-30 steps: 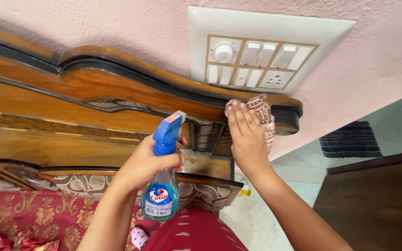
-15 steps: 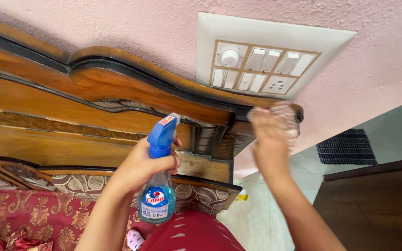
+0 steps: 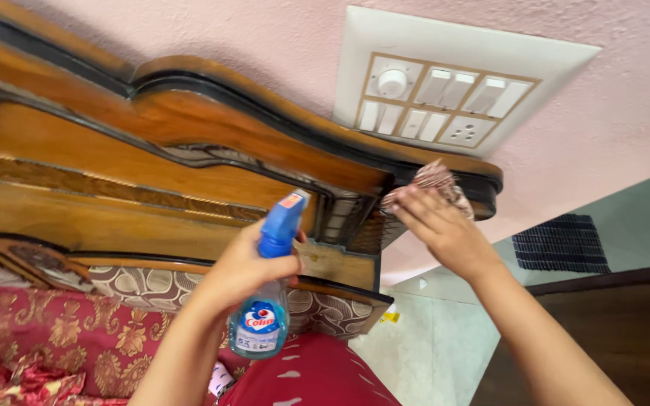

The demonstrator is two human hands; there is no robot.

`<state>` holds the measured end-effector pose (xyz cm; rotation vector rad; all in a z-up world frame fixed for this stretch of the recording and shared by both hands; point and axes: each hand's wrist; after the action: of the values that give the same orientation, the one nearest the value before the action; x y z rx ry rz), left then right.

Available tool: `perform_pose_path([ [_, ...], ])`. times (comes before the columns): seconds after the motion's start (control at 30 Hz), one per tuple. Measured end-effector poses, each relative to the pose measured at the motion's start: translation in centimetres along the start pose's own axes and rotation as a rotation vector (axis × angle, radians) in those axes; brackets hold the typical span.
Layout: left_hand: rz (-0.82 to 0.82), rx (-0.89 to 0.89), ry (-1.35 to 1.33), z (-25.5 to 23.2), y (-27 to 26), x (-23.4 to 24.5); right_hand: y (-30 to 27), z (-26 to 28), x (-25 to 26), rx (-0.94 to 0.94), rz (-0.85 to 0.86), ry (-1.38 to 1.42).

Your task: The person cleans the wooden headboard of a bed and an adjacent light switch panel using a spray bottle and a cloth.

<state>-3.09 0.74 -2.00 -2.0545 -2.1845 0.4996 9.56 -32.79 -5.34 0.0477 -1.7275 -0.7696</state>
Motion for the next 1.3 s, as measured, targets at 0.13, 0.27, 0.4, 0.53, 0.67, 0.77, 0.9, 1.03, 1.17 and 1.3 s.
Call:
perform_pose_path([
  [0.13,-0.009,-0.008,0.021,2.2,0.8,-0.3,0.6,0.4,1.1,-0.120,-0.071,-0.131],
  [0.27,-0.058,-0.051,0.164,4.0,2.7,-1.7,1.7,1.0,2.1,-0.160,-0.070,-0.175],
  [0.4,-0.157,-0.086,0.340,4.9,4.3,-2.9,2.1,0.9,2.5,-0.138,-0.104,-0.105],
  [0.53,-0.246,-0.259,0.376,5.8,6.0,-3.7,2.1,1.4,2.2,-0.140,-0.163,-0.122],
  [0.67,-0.260,-0.338,0.464,6.4,7.0,-4.5,2.2,1.8,2.0,-0.155,-0.207,-0.115],
  [0.77,-0.262,-0.339,0.489,6.5,7.4,-4.6,2.0,1.8,1.8,-0.143,-0.253,-0.114],
  [0.9,-0.281,-0.357,0.446,6.8,8.1,-4.2,1.7,2.2,0.3,-0.196,-0.318,-0.180],
  [1.03,-0.346,-0.360,0.366,8.1,8.2,-3.0,3.6,4.4,-3.7,-0.105,-0.280,-0.248],
  [1.17,-0.399,-0.324,0.290,9.4,7.3,-1.0,9.0,4.7,-6.9,0.188,-0.249,-0.617],
  [1.3,-0.404,-0.264,0.087,10.0,5.6,1.2,11.0,4.3,-8.0,0.501,-0.163,-0.658],
])
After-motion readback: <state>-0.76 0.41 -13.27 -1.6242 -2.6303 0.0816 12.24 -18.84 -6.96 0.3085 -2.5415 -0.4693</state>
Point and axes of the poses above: each hand's wrist, its own y-axis towards the middle knuckle, its own x-axis out of the back of the hand, z = x × y, and after that the axes turned 8 degrees about -z, right-handed
